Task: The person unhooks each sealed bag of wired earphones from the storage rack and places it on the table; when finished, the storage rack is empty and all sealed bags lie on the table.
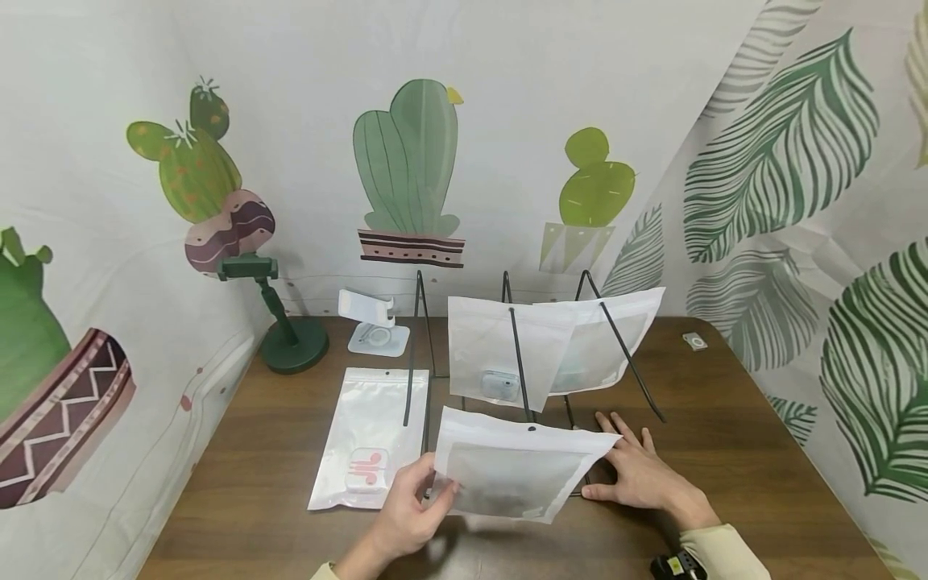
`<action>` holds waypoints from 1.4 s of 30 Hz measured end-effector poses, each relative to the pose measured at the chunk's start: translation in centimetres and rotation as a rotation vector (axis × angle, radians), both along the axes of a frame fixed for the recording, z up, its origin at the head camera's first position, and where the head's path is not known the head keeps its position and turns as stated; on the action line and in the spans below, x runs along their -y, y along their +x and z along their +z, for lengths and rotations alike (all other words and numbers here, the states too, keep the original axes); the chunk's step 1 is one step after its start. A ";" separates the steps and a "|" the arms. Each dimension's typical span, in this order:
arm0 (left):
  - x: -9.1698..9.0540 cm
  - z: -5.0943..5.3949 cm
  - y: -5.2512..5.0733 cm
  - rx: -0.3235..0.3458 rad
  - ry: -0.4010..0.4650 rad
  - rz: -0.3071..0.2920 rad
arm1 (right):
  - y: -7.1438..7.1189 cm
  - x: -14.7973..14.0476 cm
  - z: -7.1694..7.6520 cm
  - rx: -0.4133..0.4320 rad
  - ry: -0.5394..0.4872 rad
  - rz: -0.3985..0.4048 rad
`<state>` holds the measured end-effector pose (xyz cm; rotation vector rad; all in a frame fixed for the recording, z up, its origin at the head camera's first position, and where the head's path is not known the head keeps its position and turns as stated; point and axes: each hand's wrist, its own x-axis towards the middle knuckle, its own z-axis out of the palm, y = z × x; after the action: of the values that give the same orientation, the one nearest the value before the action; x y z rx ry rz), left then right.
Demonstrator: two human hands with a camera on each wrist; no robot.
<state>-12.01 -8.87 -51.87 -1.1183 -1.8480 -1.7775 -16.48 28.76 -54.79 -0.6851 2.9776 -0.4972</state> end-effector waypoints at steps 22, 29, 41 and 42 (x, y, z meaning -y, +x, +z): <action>1.9 0.1 1.5 -0.006 0.054 0.017 | 0.2 0.0 0.1 0.012 0.008 0.002; 2.9 0.7 1.8 -0.029 0.079 0.033 | 0.3 0.1 0.1 0.018 0.010 -0.005; 5.1 1.8 2.7 0.022 0.073 0.074 | 0.1 0.2 0.2 0.021 0.023 -0.009; 5.4 1.8 2.8 0.026 0.075 0.076 | 0.1 0.2 0.2 0.020 0.024 -0.008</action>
<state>-9.23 -14.25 -50.07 -0.9883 -1.7983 -1.8107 -16.40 28.52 -54.57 -0.6629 2.9634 -0.4654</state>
